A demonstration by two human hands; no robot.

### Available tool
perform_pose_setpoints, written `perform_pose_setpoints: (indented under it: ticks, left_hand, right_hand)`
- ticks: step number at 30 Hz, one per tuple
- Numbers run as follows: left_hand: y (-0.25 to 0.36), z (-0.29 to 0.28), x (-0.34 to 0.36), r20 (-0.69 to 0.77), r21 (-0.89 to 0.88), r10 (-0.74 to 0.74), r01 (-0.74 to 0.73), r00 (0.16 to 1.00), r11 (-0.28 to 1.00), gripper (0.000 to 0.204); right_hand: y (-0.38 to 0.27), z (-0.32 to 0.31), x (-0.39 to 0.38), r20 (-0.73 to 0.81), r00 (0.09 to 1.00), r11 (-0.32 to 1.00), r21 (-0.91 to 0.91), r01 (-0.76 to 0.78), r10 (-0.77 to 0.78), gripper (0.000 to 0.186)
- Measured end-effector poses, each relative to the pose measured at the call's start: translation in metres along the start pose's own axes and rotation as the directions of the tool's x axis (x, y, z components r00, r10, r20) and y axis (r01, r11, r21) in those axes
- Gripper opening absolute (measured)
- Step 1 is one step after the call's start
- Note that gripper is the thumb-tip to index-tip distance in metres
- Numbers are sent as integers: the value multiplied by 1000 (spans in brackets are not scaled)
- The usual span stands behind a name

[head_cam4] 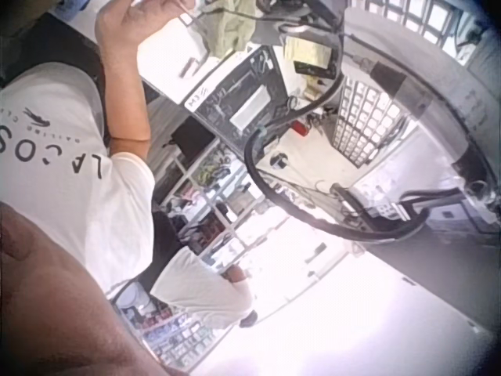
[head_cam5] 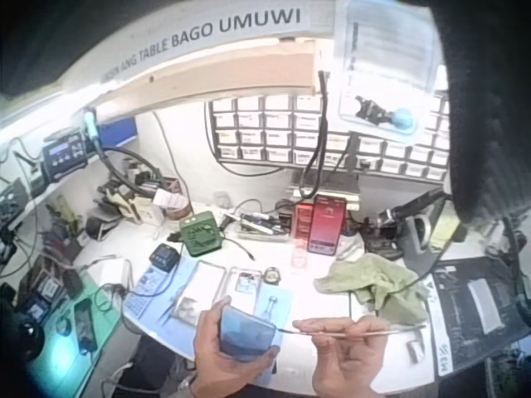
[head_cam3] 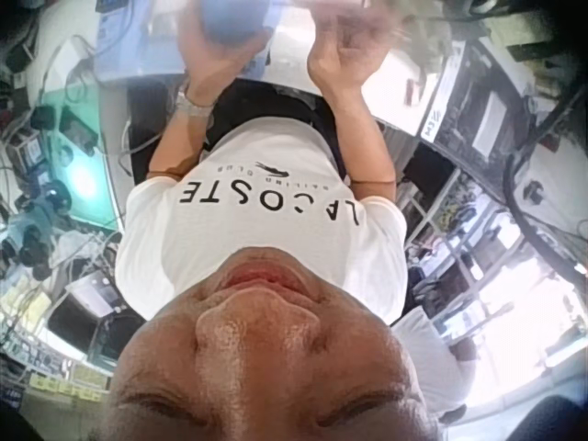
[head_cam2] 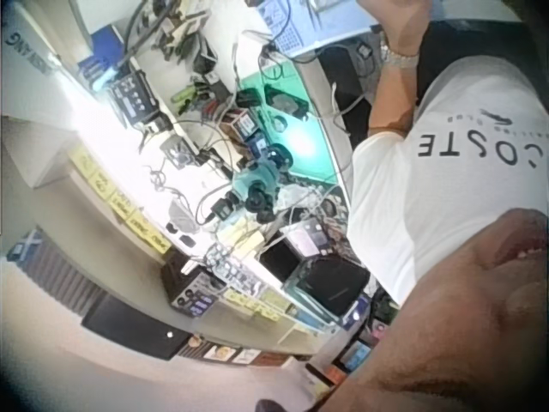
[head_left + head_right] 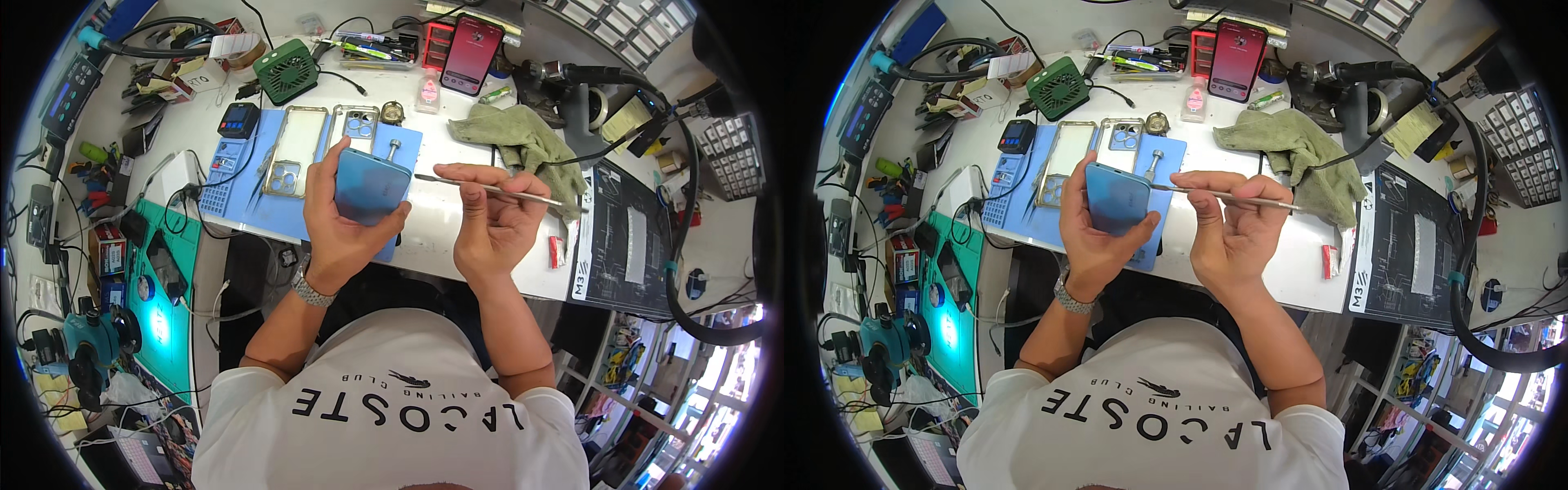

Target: The person applies adhesive from a tube around the edges of a black smartphone's back cover, then wipes the edges with a cloth. The person rotates the phone to cover all sides and later plugs a charging cable into the device.

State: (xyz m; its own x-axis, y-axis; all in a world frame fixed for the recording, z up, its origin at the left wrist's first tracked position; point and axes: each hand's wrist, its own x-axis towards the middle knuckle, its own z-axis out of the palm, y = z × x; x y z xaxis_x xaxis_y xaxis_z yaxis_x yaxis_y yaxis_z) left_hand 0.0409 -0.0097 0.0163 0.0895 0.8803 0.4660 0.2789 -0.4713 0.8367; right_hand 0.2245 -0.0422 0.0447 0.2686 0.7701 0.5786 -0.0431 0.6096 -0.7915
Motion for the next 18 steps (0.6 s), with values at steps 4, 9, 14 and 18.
perform_pose_setpoints:
  ticks: [4,9,14,18]
  left_hand:
    - [-2,4,-1,-55,-21,51,-53,997,998,96]
    - [-4,6,2,-57,-39,20,-22,998,999,96]
    - [-4,6,2,-49,-32,-2,0,999,999,96]
    - [-3,10,5,-50,-30,-2,0,999,1000,97]
  right_hand:
    - [4,1,-5,47,999,996,84,-22,18,32]
    - [8,2,-4,30,998,993,95,-65,62,32]
    - [7,3,1,76,996,994,99,-52,44,33]
    - [4,0,6,149,989,998,-59,-16,25,36]
